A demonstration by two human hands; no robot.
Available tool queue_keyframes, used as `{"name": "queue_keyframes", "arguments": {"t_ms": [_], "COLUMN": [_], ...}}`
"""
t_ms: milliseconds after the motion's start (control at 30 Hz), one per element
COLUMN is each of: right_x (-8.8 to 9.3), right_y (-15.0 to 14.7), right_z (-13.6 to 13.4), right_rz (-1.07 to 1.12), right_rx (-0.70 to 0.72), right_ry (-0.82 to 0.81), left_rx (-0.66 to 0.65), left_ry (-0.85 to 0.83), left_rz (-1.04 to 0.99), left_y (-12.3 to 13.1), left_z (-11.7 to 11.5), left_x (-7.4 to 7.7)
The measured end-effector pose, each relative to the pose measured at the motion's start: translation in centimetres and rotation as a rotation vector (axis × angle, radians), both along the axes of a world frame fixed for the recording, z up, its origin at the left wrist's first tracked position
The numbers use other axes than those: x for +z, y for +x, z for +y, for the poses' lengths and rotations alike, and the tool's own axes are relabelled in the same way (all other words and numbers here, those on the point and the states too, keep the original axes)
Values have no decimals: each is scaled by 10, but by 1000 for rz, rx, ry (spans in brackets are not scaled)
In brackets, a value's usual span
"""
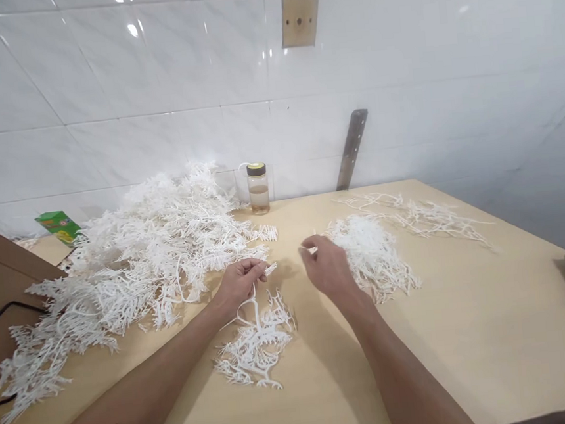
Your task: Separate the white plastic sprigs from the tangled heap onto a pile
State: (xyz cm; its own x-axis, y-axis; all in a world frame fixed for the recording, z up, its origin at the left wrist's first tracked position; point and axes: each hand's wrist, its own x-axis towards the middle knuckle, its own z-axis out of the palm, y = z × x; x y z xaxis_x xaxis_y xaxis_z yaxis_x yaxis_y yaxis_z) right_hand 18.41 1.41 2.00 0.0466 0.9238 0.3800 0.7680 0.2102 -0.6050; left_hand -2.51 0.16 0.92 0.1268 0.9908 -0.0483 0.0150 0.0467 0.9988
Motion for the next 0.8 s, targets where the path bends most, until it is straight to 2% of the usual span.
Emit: {"name": "queue_keyframes", "arguments": {"t_ms": [67, 167, 400, 533, 800], "right_x": [-1, -5, -3, 1, 0], "right_y": [-20, -40, -35, -28, -24], "right_z": [-8, -15, -12, -12, -13], "right_rz": [48, 15, 70, 164, 283], "right_rx": [213, 335, 321, 333, 430], "right_ry": [7, 37, -128, -200, -305], "left_rx": [1, -5, -72, -132, -142], "left_ry": [-5, -29, -79, -36, 25], "left_rz": [-11, -20, -50, -27, 40], "left_y": [0, 0, -1, -4, -5], "left_z": [-1, -2, -3, 0, 5], "left_x": [2, 6, 10, 9, -1]}}
